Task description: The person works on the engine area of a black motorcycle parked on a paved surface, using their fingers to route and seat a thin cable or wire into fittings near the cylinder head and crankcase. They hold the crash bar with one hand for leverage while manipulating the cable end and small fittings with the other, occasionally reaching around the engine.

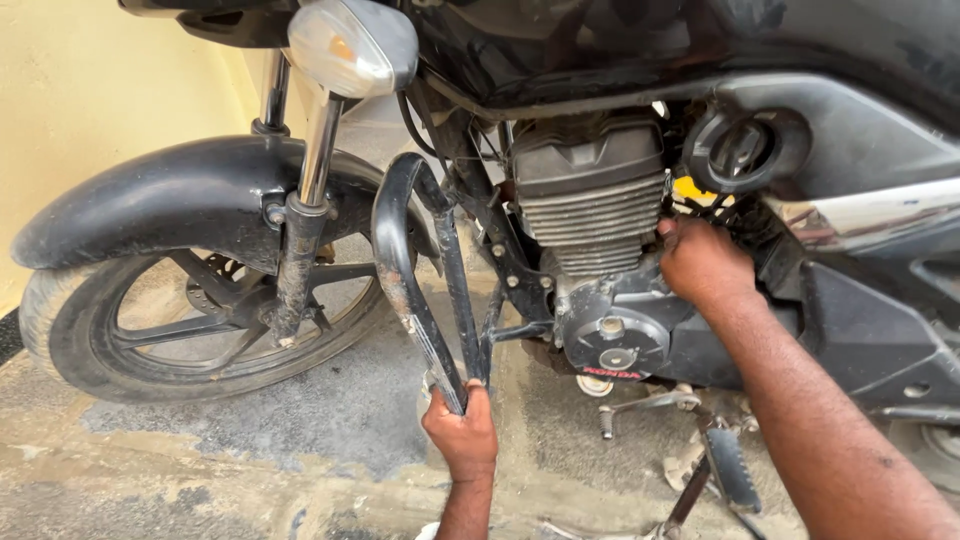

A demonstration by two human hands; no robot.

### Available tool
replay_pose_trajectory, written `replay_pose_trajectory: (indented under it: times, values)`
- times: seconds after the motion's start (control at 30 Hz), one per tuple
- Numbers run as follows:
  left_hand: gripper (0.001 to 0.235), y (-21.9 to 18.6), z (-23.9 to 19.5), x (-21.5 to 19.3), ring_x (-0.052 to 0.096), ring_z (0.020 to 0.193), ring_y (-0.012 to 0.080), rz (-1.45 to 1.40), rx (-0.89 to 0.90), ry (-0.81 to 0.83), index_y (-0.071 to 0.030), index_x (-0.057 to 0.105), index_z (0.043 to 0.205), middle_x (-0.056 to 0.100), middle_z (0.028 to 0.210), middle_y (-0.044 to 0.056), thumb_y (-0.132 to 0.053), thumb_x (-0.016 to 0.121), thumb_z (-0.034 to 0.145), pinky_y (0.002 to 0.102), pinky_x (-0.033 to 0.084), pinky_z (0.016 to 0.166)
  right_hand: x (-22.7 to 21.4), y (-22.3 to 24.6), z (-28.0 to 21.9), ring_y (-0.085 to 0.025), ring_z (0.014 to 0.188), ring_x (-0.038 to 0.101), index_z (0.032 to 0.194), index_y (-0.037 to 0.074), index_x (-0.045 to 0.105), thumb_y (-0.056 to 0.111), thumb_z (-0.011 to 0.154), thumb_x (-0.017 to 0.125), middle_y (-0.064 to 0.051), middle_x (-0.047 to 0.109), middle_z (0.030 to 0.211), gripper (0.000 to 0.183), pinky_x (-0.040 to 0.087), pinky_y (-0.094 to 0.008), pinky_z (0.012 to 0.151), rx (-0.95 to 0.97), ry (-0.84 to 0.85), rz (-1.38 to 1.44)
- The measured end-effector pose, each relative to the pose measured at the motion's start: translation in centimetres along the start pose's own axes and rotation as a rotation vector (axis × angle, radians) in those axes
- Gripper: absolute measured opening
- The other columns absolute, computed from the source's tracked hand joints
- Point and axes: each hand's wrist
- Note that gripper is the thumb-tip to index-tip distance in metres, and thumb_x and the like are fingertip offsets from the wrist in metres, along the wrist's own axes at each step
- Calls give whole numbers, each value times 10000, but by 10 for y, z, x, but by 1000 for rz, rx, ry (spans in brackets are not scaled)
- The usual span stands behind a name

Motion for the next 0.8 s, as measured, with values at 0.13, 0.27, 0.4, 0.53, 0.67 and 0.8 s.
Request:
replay_pose_trajectory:
  times: [0.13,0.27,0.4,0.53,0.67,0.8]
  values:
    - [85,-4,0,1,543,504,82,-7,42,13,-3,647,790,607,588,-5,-61,657,851,285,426,466,-2,-9,5,-461,1088,640,1207,87,671,413,1083,452,-232,695,1148,412,507,-576,914,-58,41,39]
    - [133,15,-1,2,526,513,79,5,45,24,-5,627,753,592,594,4,-59,668,867,282,410,474,-11,-23,-7,-461,1009,661,1255,55,672,296,969,601,-230,713,1068,381,524,-545,847,-288,-41,244]
    - [149,11,-2,3,510,489,77,12,37,32,-24,609,734,577,587,-3,-60,664,868,280,397,451,7,-37,-21,-422,1029,674,1226,83,718,234,1015,629,-209,715,1139,274,549,-506,881,-403,-292,309]
    - [154,10,-4,7,474,466,68,-42,-21,16,-46,607,728,546,569,-26,-62,655,874,270,357,428,-7,-22,-36,-356,976,701,1161,116,753,205,969,637,-130,744,1077,241,582,-462,769,-380,-459,116]
    - [194,24,-5,8,454,453,69,-132,-93,-10,-24,575,727,514,559,-18,-59,662,897,266,332,409,-20,-18,-36,-308,857,716,1207,175,750,249,985,612,-67,748,1064,272,590,-456,678,-255,-273,-83]
    - [179,24,-5,8,469,431,85,-132,-128,-13,-14,571,755,522,542,4,-58,665,900,269,341,397,-11,-28,-31,-316,817,724,1256,156,719,233,998,580,-69,735,1083,303,587,-463,646,-296,-271,-91]
Point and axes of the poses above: each hand's wrist, its own z-axis towards the middle knuckle, its own x-axis out of the palm, y = z × x
